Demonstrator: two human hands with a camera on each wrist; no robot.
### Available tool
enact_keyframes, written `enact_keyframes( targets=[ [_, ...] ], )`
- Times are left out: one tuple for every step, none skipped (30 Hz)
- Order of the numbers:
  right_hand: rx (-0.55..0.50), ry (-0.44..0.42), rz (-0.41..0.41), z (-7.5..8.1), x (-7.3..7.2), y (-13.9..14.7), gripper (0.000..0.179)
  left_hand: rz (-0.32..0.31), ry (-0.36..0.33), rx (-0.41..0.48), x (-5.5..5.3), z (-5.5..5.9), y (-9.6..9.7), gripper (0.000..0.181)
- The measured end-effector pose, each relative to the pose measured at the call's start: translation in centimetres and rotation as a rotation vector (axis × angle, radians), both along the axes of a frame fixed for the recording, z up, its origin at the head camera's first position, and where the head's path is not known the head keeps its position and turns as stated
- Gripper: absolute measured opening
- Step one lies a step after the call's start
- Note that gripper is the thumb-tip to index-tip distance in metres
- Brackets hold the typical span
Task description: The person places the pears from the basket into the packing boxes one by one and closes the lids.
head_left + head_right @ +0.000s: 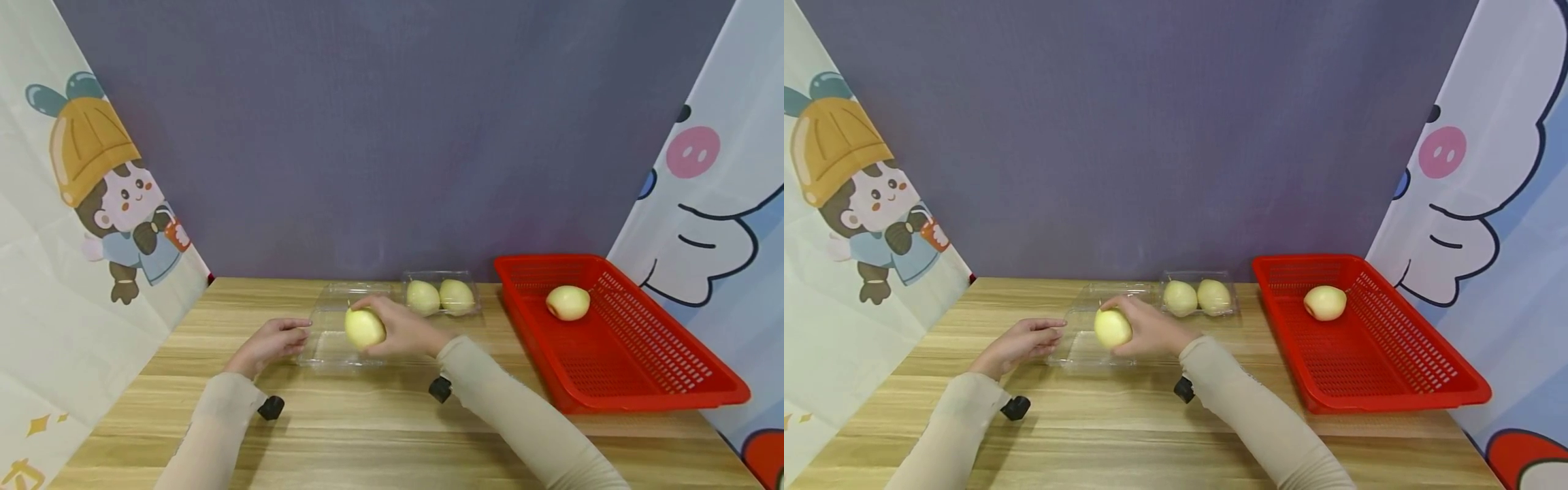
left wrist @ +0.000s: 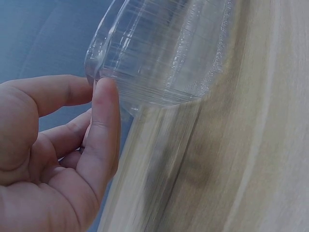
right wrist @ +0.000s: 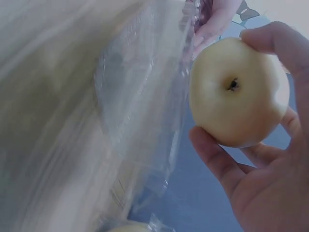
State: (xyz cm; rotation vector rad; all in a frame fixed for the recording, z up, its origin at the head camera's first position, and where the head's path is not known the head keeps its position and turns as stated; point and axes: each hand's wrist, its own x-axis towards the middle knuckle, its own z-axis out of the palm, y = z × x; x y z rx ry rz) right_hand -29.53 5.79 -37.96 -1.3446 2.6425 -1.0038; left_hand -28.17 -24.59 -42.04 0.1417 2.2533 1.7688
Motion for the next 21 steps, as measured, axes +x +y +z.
enact_keyframes(
  targets=[
    [-0.008, -0.017, -0.001, -0.2, 0.0, -0.2, 0.077, 0.002, 0.0, 0.0, 0.0, 0.0, 0.0, 0.047],
    [-0.014, -0.024, -0.001, -0.4, 0.0, -0.4, 0.077, 0.002, 0.0, -0.002, 0.0, 0.0, 0.0, 0.047],
    [-0.017, -0.037, -0.004, -0.6, 0.0, -0.6, 0.077, 0.004, -0.001, -0.002, -0.1, 0.0, 0.0, 0.047],
    [-0.022, -0.047, -0.004, -0.7, 0.0, -0.7, 0.077, 0.004, -0.001, -0.004, -0.1, -0.1, 0.0, 0.047],
    [-0.019, -0.053, -0.01, -0.8, 0.1, -0.9, 0.077, 0.009, -0.003, -0.003, -0.1, -0.1, 0.0, 0.047],
    [-0.013, -0.054, -0.014, -0.9, 0.1, -1.1, 0.078, 0.011, -0.003, -0.004, -0.1, -0.1, 0.0, 0.047],
    [-0.009, -0.054, -0.017, -1.0, 0.1, -1.2, 0.078, 0.01, -0.003, -0.005, -0.1, -0.1, 0.0, 0.047],
    [-0.006, -0.051, -0.019, -1.1, 0.1, -1.4, 0.077, 0.011, -0.004, -0.004, -0.1, -0.2, 0.0, 0.047],
    [-0.005, -0.05, -0.022, -1.1, 0.1, -1.6, 0.077, 0.006, 0.001, -0.004, -0.1, -0.2, 0.0, 0.047],
    [-0.004, -0.05, -0.024, -1.2, 0.1, -1.7, 0.077, 0.008, 0.0, -0.002, -0.1, -0.2, 0.0, 0.047],
    [-0.005, -0.049, -0.027, -1.3, 0.1, -1.9, 0.077, 0.009, 0.0, -0.001, -0.1, -0.2, 0.0, 0.047],
    [-0.008, -0.05, -0.027, -1.3, 0.1, -2.0, 0.077, 0.01, 0.0, -0.002, -0.1, -0.2, 0.0, 0.047],
    [-0.011, -0.053, -0.029, -1.4, 0.0, -2.2, 0.077, 0.008, 0.001, -0.003, -0.1, -0.2, 0.0, 0.047],
    [-0.015, -0.055, -0.028, -1.5, 0.0, -2.4, 0.076, 0.009, 0.001, -0.004, -0.1, -0.2, 0.0, 0.047],
    [-0.019, -0.057, -0.028, -1.6, 0.0, -2.5, 0.076, 0.01, 0.003, -0.006, -0.1, -0.2, 0.0, 0.047],
    [-0.023, -0.062, -0.028, -1.7, 0.0, -2.7, 0.076, 0.017, -0.002, -0.006, -0.1, -0.2, 0.0, 0.047],
    [-0.027, -0.064, -0.029, -1.8, -0.1, -2.8, 0.076, 0.017, 0.0, -0.008, -0.1, -0.1, 0.1, 0.047],
    [-0.031, -0.071, -0.028, -1.9, -0.1, -3.0, 0.076, 0.018, 0.0, -0.009, -0.2, -0.1, 0.1, 0.047],
    [-0.033, -0.074, -0.03, -2.0, -0.1, -3.2, 0.076, 0.018, 0.001, -0.012, -0.2, -0.1, 0.1, 0.047],
    [-0.041, -0.083, -0.029, -2.1, -0.2, -3.3, 0.076, 0.02, 0.0, -0.012, -0.2, -0.1, 0.1, 0.047],
    [-0.049, -0.092, -0.029, -2.2, -0.2, -3.5, 0.077, 0.02, 0.001, -0.013, -0.2, -0.1, 0.1, 0.047]
  ],
)
